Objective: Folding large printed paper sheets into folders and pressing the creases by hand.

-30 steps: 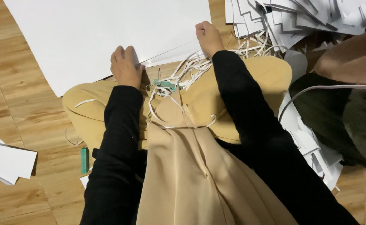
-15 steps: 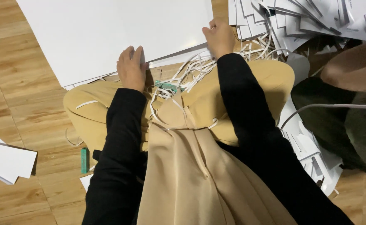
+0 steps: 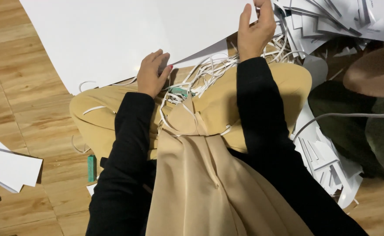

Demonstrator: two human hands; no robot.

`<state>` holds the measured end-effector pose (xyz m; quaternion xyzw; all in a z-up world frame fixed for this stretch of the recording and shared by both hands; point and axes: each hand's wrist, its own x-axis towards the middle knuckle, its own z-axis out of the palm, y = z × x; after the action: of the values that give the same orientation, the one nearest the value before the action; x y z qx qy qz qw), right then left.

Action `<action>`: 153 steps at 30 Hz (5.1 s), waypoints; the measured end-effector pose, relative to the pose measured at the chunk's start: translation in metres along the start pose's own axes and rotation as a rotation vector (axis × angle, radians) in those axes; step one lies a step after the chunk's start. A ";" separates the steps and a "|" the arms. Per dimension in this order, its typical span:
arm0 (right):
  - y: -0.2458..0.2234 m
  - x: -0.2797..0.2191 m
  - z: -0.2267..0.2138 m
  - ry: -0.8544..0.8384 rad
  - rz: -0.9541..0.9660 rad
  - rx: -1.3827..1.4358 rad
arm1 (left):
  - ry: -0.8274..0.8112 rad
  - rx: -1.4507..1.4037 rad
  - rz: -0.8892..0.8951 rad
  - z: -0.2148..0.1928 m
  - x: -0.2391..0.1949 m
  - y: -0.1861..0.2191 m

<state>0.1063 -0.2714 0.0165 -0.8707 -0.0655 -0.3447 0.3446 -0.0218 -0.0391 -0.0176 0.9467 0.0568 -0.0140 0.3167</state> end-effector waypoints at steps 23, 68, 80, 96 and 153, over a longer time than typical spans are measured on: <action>0.008 -0.040 0.032 -0.556 0.381 0.129 | -0.230 -0.176 -0.403 -0.093 0.006 -0.069; -0.040 -0.089 0.029 -0.867 -0.251 -0.292 | 0.173 0.766 -1.094 -0.119 -0.301 -0.335; -0.058 -0.077 0.017 -0.574 -0.295 -0.075 | 0.586 0.073 -1.357 -0.143 -0.366 -0.364; -0.047 -0.092 0.070 -1.262 -0.447 -0.494 | 0.361 -0.138 -1.567 -0.182 -0.328 -0.276; -0.030 -0.057 0.021 -0.552 1.224 1.193 | 0.260 -1.169 -0.506 -0.025 -0.001 -0.036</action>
<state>0.0644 -0.2281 -0.0150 -0.4813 0.1615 0.2122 0.8350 -0.0270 0.0040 -0.0189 0.5696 0.3141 0.0597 0.7572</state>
